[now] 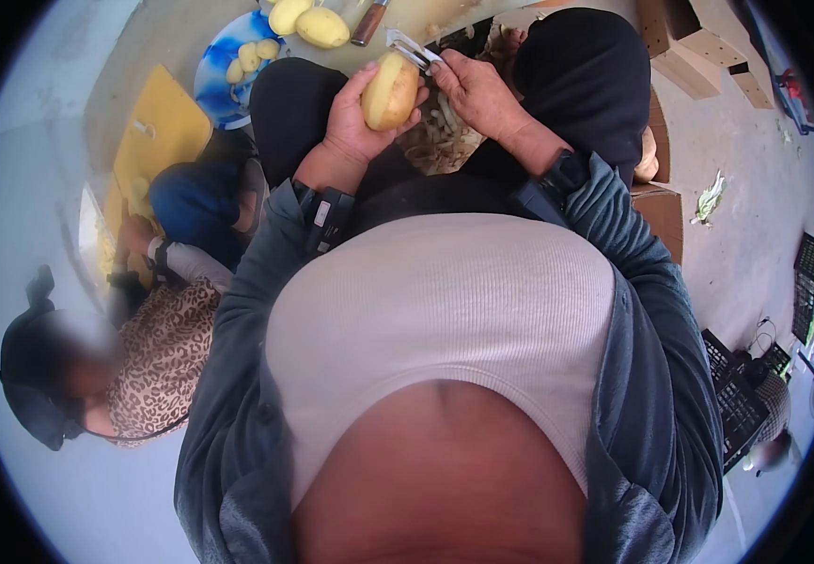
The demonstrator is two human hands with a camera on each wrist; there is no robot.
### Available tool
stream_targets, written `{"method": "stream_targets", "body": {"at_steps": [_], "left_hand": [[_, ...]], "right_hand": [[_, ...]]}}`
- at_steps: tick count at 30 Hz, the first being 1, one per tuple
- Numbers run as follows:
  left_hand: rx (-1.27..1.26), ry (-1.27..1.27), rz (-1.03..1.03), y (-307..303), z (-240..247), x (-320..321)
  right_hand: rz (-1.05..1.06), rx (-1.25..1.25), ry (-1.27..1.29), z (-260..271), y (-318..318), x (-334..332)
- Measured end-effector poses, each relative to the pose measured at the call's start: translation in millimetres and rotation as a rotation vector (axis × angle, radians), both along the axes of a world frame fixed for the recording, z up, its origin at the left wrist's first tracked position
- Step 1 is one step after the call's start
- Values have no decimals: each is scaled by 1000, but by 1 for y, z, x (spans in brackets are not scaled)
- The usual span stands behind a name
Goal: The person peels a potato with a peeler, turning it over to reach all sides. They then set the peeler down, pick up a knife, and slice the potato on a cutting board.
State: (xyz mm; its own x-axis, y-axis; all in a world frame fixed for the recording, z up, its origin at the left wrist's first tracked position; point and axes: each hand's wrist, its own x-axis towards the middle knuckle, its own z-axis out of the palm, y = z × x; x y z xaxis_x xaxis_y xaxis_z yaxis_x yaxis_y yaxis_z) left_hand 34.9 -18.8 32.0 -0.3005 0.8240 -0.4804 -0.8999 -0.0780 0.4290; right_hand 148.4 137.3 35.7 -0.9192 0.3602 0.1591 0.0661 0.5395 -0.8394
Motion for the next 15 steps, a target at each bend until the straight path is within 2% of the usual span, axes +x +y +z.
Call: {"method": "stream_targets", "body": {"at_steps": [4,10,13,15], "left_hand": [[26,6,-44,-1,-5,-3],[-65,23,-15,0,-8,0],[-94,-9,11,0,-12,-1],[-54,-71,12,-1,-15,-2]], "right_hand": [[1,-18,-77,2,1,-1],[53,-2,-33,-10,-1,-1],[76,-2,-96,-8,-1,-1],[125,-25,-47,-7,-6,2]]}}
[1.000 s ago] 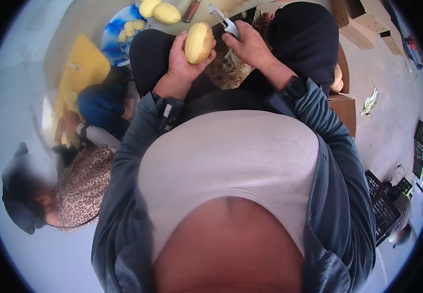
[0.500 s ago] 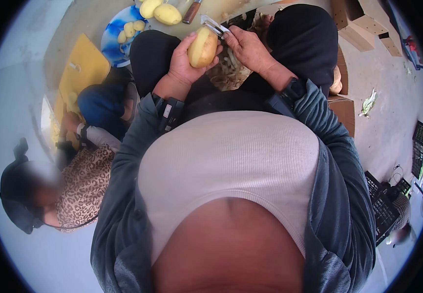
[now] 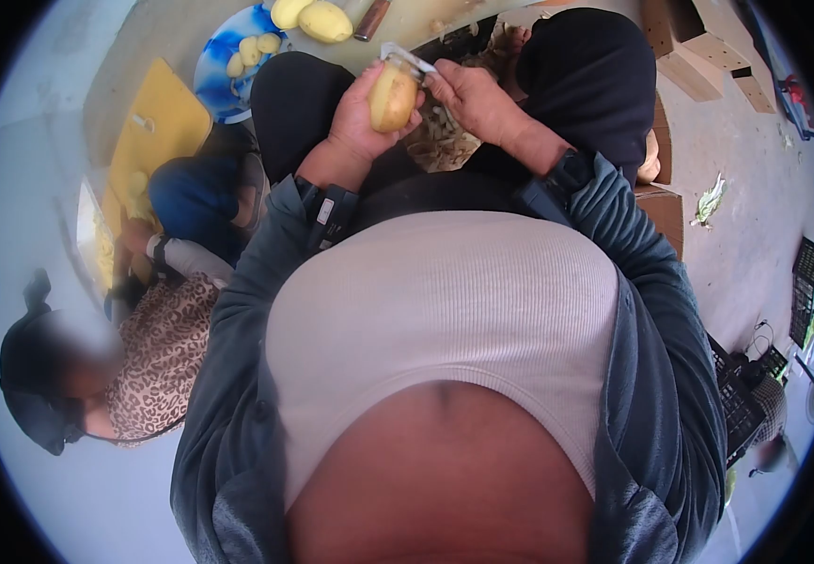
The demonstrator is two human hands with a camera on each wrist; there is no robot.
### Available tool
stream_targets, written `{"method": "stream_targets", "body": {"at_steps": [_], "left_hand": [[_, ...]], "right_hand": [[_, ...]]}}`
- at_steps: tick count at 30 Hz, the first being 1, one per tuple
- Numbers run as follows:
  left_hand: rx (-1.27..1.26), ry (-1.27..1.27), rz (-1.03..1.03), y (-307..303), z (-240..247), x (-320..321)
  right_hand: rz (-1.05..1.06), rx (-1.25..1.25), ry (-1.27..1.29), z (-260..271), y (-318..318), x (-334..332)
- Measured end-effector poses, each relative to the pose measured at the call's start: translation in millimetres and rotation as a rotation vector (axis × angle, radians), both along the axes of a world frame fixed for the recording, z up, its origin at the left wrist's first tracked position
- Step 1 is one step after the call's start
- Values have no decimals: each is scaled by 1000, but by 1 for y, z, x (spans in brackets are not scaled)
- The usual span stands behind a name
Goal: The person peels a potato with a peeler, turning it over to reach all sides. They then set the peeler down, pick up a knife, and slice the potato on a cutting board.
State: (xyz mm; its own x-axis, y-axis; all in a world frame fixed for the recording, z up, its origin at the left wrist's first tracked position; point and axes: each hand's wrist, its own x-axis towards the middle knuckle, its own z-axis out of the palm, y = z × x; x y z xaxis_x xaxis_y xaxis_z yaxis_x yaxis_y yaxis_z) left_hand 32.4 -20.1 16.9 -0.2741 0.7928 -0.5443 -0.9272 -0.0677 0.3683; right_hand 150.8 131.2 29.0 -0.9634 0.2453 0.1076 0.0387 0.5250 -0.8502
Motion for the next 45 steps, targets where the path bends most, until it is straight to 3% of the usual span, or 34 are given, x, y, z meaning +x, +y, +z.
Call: {"method": "stream_targets", "body": {"at_steps": [10,16,19,25,27,29,31,33,36,38,39,45], "left_hand": [[-175,-17,178,7,-3,3],[-44,-140,279,10,-13,-5],[139,-207,266,6,-11,-8],[269,-181,185,5,-13,-9],[-58,-5,320,13,4,2],[-23,-5,256,13,-5,1],[-42,102,118,14,-6,6],[-72,137,88,15,-2,7],[-70,158,75,16,-3,4],[-28,134,94,12,-1,2],[-32,133,95,13,1,2],[14,52,143,12,5,-4]], "right_hand": [[146,111,-79,5,-10,4],[251,186,-28,6,-16,8],[307,151,-129,10,-15,6],[361,-138,-86,2,-5,7],[106,-285,-12,0,-2,3],[12,-357,-34,-7,3,-4],[-174,-213,-184,-2,2,-8],[-167,-200,-124,-5,1,-11],[-181,-251,-231,2,4,-12],[-125,-502,-410,13,6,-11],[-123,-506,-412,7,8,-11],[-185,-4,-87,-15,20,-9]]}}
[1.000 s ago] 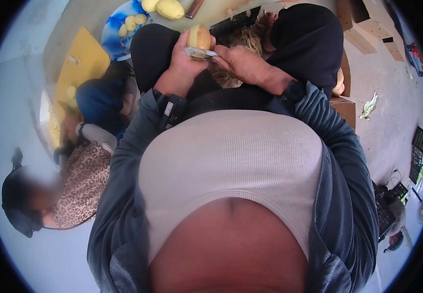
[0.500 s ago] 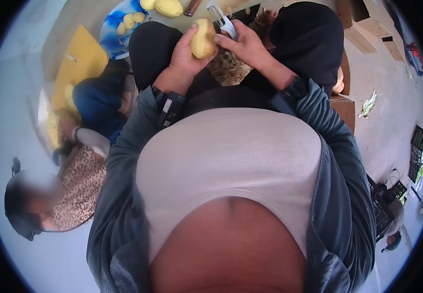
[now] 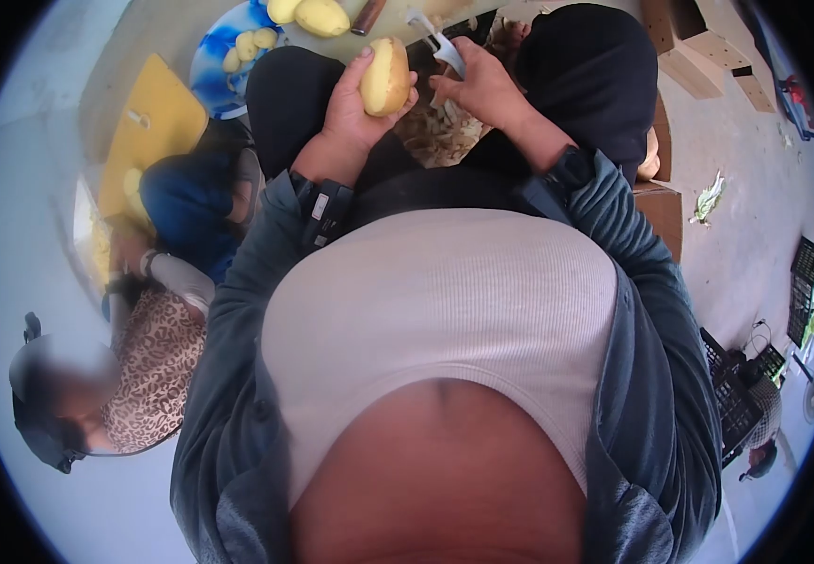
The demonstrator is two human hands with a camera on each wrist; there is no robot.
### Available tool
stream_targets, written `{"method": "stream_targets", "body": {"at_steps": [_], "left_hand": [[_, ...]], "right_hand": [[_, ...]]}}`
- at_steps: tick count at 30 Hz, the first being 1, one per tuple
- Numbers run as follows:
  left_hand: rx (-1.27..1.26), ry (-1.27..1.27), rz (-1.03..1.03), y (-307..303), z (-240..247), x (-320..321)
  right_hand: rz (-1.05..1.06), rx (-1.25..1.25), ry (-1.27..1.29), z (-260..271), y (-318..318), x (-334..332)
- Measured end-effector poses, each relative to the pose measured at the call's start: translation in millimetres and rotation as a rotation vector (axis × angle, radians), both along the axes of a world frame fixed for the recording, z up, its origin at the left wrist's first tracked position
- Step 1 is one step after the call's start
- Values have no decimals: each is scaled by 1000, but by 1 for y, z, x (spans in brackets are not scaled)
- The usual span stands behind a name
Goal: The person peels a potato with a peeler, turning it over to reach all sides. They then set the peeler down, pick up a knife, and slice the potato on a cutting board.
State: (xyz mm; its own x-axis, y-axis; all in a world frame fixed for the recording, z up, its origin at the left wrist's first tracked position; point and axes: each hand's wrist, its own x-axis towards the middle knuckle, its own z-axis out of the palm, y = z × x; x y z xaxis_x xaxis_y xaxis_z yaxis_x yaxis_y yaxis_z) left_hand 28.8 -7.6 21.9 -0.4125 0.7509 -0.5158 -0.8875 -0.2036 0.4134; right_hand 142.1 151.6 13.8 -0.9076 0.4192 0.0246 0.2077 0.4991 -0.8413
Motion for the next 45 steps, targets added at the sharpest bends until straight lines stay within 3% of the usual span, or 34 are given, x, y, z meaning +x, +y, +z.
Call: {"method": "stream_targets", "body": {"at_steps": [3,4,6,17,24,28,30,34,45], "left_hand": [[-48,42,8,3,4,4],[-56,37,-31,4,5,4],[-61,34,-73,4,5,4],[-107,110,-234,2,1,2],[-143,-30,-97,4,-6,2],[-127,-32,-64,3,-1,3],[-102,12,-85,0,4,6],[-123,92,-147,-1,10,11],[-75,39,-168,-6,4,11]], "right_hand": [[-42,197,182,7,-2,3],[-43,198,184,6,0,2],[52,-40,105,6,2,1],[70,23,-18,24,-4,3],[280,37,-32,29,-20,8],[249,7,-5,26,-17,9],[81,-24,86,30,-10,3],[42,82,7,25,-9,3],[145,77,-15,25,-15,7]]}}
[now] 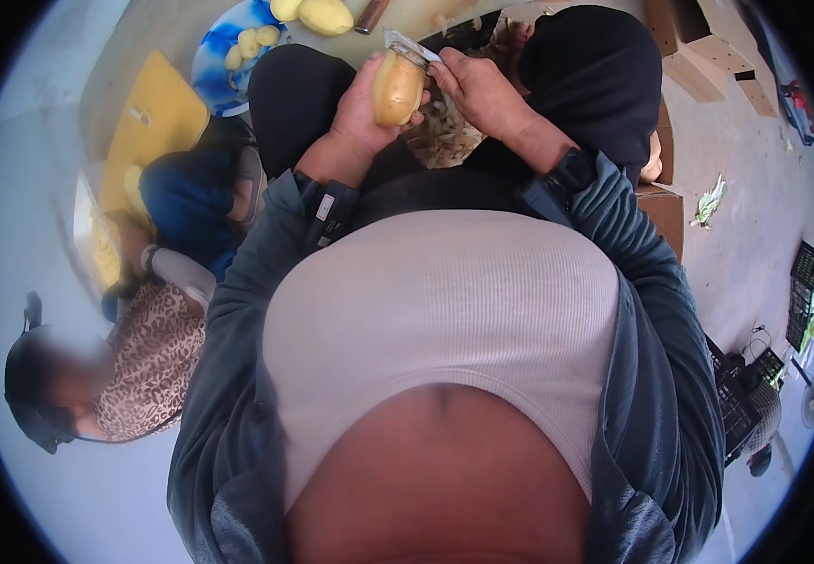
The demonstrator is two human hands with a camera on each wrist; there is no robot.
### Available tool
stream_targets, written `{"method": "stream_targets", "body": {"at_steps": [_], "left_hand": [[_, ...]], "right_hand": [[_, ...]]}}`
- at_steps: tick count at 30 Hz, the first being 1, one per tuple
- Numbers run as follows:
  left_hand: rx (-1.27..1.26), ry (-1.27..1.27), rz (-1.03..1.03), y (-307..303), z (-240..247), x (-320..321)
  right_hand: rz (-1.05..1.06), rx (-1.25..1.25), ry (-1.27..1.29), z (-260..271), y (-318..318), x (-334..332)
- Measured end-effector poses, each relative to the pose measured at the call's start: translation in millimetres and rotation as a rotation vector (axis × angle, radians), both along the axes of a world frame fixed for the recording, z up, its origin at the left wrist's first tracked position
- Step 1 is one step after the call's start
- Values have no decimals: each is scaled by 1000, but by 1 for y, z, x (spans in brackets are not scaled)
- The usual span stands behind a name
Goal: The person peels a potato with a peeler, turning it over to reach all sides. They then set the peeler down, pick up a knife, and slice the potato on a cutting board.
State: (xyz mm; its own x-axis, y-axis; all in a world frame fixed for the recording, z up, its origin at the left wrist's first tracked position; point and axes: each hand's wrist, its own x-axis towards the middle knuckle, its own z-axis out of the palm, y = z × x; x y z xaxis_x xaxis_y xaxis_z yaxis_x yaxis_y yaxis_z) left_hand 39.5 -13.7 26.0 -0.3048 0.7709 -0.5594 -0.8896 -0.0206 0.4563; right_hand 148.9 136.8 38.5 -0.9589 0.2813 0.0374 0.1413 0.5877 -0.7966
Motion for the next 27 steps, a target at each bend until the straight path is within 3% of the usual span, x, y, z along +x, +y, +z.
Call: {"method": "stream_targets", "body": {"at_steps": [5,8,18,22,27], "left_hand": [[-16,72,12,1,4,-1],[-33,129,-32,1,8,1],[-16,112,-69,-1,-4,0],[-87,56,51,1,-3,2],[-82,36,58,3,-1,2]], "right_hand": [[-36,-10,86,5,1,0],[-100,7,-22,8,5,-2],[-1,-25,14,-4,3,4],[79,-132,119,-6,-7,5],[50,-41,128,-2,-5,5]]}}
